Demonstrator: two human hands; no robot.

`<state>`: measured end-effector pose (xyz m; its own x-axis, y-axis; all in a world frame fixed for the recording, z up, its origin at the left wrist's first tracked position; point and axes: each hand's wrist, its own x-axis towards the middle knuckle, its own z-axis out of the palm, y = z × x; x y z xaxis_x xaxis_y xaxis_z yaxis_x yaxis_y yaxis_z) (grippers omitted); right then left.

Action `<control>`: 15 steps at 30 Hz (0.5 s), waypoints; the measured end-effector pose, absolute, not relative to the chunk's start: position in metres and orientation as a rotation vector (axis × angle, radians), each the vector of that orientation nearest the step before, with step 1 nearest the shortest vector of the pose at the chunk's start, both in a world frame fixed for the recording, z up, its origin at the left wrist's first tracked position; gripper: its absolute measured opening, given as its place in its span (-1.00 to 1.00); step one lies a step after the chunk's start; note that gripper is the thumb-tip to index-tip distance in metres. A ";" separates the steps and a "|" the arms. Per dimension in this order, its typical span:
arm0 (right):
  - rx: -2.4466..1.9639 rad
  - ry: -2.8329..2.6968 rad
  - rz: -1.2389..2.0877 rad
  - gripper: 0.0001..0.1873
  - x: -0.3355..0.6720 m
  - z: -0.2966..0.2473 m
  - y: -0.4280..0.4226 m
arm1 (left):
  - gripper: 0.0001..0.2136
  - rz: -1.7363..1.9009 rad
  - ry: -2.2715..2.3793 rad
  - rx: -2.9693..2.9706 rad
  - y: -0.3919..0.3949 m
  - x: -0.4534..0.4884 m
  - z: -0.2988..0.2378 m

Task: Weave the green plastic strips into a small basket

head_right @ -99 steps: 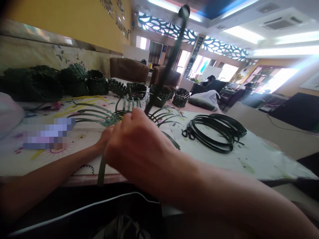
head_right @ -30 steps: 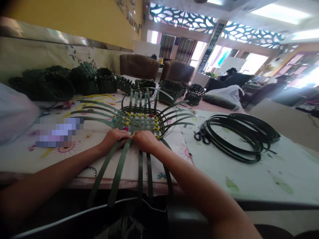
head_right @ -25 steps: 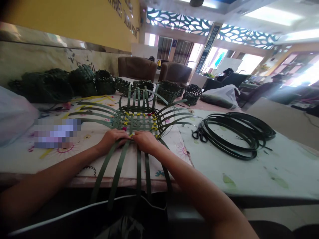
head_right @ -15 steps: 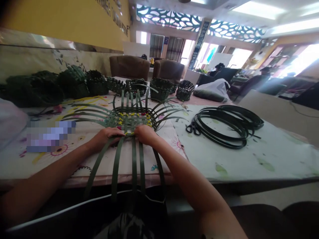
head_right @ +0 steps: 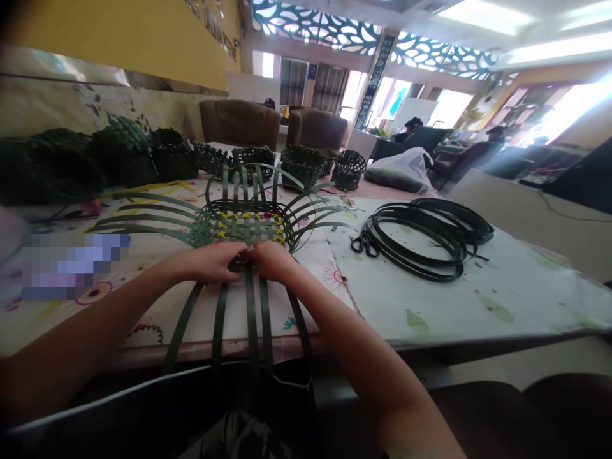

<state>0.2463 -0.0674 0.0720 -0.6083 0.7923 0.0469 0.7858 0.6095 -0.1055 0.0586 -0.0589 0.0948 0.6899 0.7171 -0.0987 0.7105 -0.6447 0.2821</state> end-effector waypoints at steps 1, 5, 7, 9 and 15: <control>-1.325 -2.710 0.146 -0.67 0.247 0.070 -0.066 | -0.67 0.014 1.185 2.643 -0.061 0.064 0.089; -1.303 -2.626 0.221 -0.71 0.251 0.066 -0.062 | -0.70 0.116 1.352 2.761 -0.071 0.072 0.069; -1.354 -2.611 0.209 -0.78 0.251 0.066 -0.062 | -0.75 0.175 1.345 2.829 -0.073 0.069 0.061; -1.383 -2.615 0.187 -0.84 0.252 0.067 -0.063 | -0.76 0.252 1.282 2.879 -0.073 0.065 0.056; -1.384 -2.538 0.263 -0.81 0.255 0.070 -0.073 | -0.82 0.590 1.187 2.561 -0.063 0.058 0.053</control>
<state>0.2547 -0.0727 0.0705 -0.5232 0.8435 0.1216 0.8006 0.5354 -0.2690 0.0585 -0.0628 0.0526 0.5844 0.7711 0.2528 0.6668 -0.6338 0.3920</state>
